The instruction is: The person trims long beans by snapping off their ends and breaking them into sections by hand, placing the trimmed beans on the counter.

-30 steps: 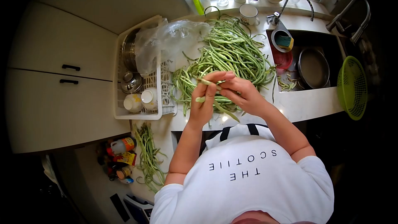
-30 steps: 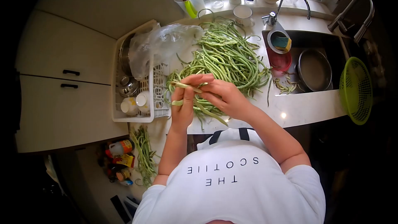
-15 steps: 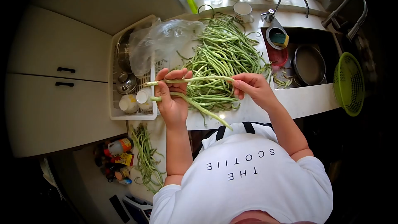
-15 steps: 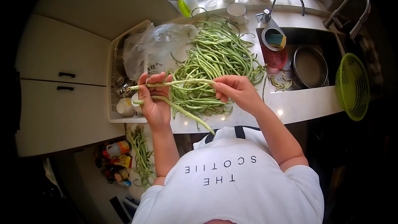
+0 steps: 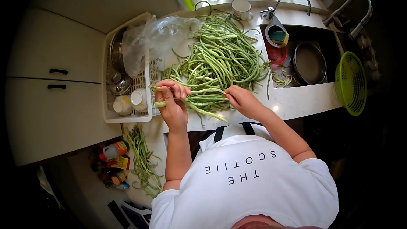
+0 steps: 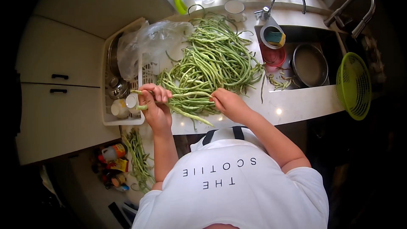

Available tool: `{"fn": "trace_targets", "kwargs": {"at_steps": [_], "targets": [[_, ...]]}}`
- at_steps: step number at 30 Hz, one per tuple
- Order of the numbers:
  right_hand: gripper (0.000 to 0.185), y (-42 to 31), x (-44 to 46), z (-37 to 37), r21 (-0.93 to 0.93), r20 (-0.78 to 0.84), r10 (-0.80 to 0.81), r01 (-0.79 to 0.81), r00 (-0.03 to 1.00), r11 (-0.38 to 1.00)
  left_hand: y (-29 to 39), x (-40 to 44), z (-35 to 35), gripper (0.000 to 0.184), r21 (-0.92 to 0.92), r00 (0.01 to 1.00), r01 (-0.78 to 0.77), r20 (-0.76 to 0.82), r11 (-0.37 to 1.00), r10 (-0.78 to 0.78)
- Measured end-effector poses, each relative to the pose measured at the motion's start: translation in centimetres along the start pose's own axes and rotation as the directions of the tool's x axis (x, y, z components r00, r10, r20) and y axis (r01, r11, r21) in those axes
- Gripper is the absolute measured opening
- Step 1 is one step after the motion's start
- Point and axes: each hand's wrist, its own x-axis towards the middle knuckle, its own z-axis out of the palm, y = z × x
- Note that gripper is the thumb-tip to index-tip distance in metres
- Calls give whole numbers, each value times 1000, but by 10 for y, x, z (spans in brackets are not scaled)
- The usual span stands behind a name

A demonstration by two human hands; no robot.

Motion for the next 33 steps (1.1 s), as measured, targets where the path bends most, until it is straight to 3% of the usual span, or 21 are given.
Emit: {"fn": "trace_targets", "kwargs": {"at_steps": [3,5,6,8,9,11,12,15,16,17,18,19,20,21,22,24,26,27,28,29,33], "targets": [[13,-6,1,8,38,-40,-82,84,996,996,4,1,-1,26,-18,998,-27,-54,999,26],[12,-9,3,8,241,-69,104,-85,992,967,1,0,-7,26,-43,996,-42,-86,998,38],[12,-2,6,11,240,-64,107,-89,992,967,-1,-2,-9,25,-69,993,-57,-111,996,49],[12,18,12,16,708,23,321,-242,947,663,-5,-6,-2,25,-44,991,-65,-118,997,60],[12,19,14,12,704,21,324,-244,946,667,-8,-7,4,25,-18,990,-78,-118,997,75],[13,21,15,8,923,138,377,-257,916,287,-11,-11,16,25,-18,989,-89,-123,996,87],[13,23,15,6,922,138,380,-258,915,288,-12,-12,19,26,1,984,-118,-131,993,117],[16,37,11,-1,976,23,582,-144,813,163,-3,-5,13,28,15,959,-217,-181,976,216],[18,54,6,-7,896,-228,548,-47,805,441,5,0,5,29,13,934,-287,-220,958,283],[18,71,-2,-21,712,-390,469,-64,792,700,14,8,-1,31,79,908,-323,-255,943,333],[17,85,-8,-36,481,-515,373,-101,772,871,25,15,-8,31,81,911,-316,-251,945,327],[13,88,-11,-56,75,-648,155,-141,745,987,33,18,-15,30,86,914,-306,-252,948,318],[12,91,-15,-74,-259,-659,-71,-137,749,956,37,18,-22,30,85,912,-306,-262,948,317],[14,100,-24,-90,-427,-574,31,-331,818,842,40,18,-27,27,126,907,-272,-298,954,298],[15,106,-25,-95,-578,-626,-123,-353,770,736,42,17,-30,24,167,901,-236,-330,957,280],[17,113,-23,-95,-698,-641,-281,-391,714,601,35,14,-23,25,231,905,-165,-351,959,240],[21,95,-10,-88,-271,-627,4,-223,779,936,21,12,-21,32,333,931,-60,-322,941,173],[24,98,-5,-75,-111,-571,107,-205,814,972,11,12,-20,32,331,932,-60,-320,942,171],[25,87,4,-64,-28,-475,147,-182,868,983,2,12,-19,30,260,961,22,-273,965,51],[25,77,14,-49,-98,-444,154,-219,883,971,-5,12,-18,28,194,974,109,-216,975,-66],[27,64,42,-18,-208,-343,242,-324,908,923,-16,12,-9,28,314,972,191,-194,930,-134]]}}
